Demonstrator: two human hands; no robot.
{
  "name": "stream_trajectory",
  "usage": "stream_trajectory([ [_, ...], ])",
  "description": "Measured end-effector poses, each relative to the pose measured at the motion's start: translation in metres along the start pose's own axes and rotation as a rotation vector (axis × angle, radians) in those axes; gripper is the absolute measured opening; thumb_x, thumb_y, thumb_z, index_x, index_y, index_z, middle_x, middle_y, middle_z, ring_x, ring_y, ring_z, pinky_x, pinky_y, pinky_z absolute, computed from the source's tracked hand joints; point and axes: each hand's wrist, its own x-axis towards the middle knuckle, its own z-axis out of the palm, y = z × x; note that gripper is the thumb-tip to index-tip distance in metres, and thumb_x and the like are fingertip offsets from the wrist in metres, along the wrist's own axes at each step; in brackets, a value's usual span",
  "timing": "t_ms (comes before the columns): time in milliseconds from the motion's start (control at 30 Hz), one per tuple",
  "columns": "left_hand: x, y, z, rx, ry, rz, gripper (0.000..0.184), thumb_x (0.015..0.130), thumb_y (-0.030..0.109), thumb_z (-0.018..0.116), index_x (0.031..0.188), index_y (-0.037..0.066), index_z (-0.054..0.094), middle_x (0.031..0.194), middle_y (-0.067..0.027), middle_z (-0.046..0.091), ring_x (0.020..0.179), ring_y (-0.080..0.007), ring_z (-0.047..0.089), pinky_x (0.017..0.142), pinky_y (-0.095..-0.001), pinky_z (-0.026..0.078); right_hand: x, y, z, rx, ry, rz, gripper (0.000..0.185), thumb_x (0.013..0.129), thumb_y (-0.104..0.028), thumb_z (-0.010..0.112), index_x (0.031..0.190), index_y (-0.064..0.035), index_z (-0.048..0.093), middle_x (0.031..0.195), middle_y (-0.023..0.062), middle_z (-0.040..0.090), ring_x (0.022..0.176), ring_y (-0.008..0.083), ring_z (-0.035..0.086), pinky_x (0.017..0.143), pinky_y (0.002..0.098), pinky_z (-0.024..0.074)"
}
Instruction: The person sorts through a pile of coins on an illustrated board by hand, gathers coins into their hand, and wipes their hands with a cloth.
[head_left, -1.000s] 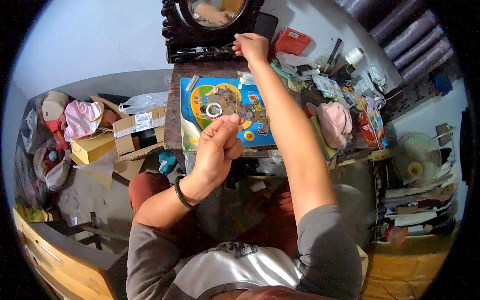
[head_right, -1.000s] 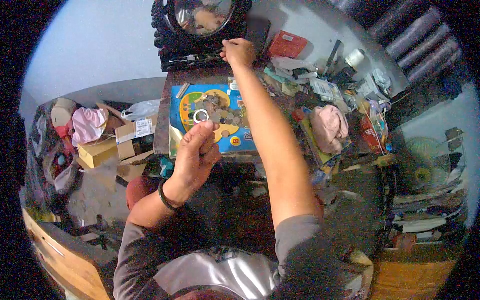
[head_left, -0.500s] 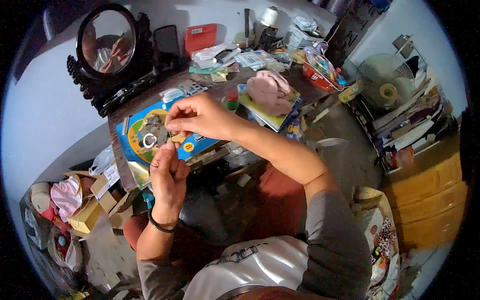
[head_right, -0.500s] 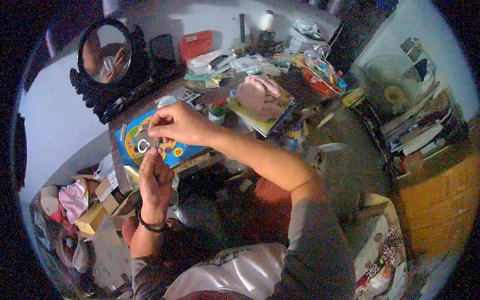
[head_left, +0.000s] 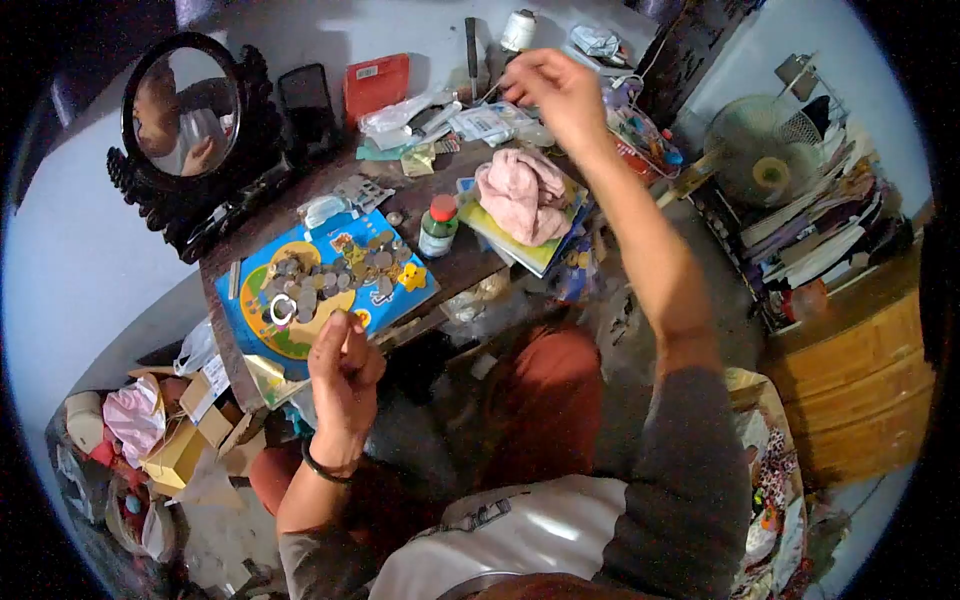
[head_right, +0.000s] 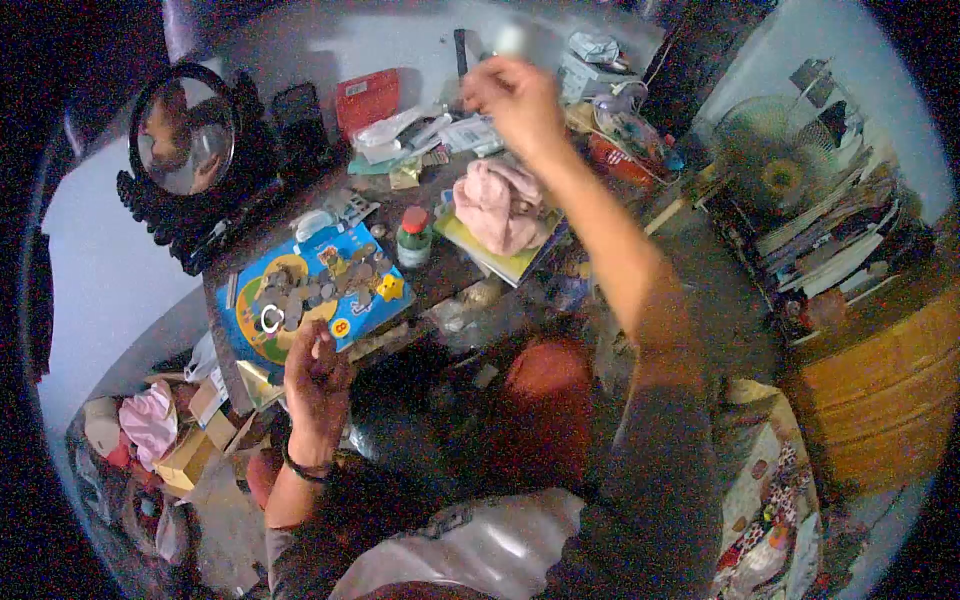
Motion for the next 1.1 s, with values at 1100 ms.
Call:
stream_trajectory([
  [1100,0.05,-0.024,-0.006,0.386,-0.482,-0.265,0.03,0.098,0.02,0.051,0.078,-0.001,0.059,0.07,-0.0023,0.055,0.055,-0.0061,0.042,0.051,-0.0232,0.032,0.27,0.246,-0.084,-1.013,0.303,-0.009,0.025,0.085,-0.022,0.055,0.086,0.0002,0.065,0.086,0.0248,0.064,0.084,0.041,0.062,0.073,0.0476,0.0496],
])
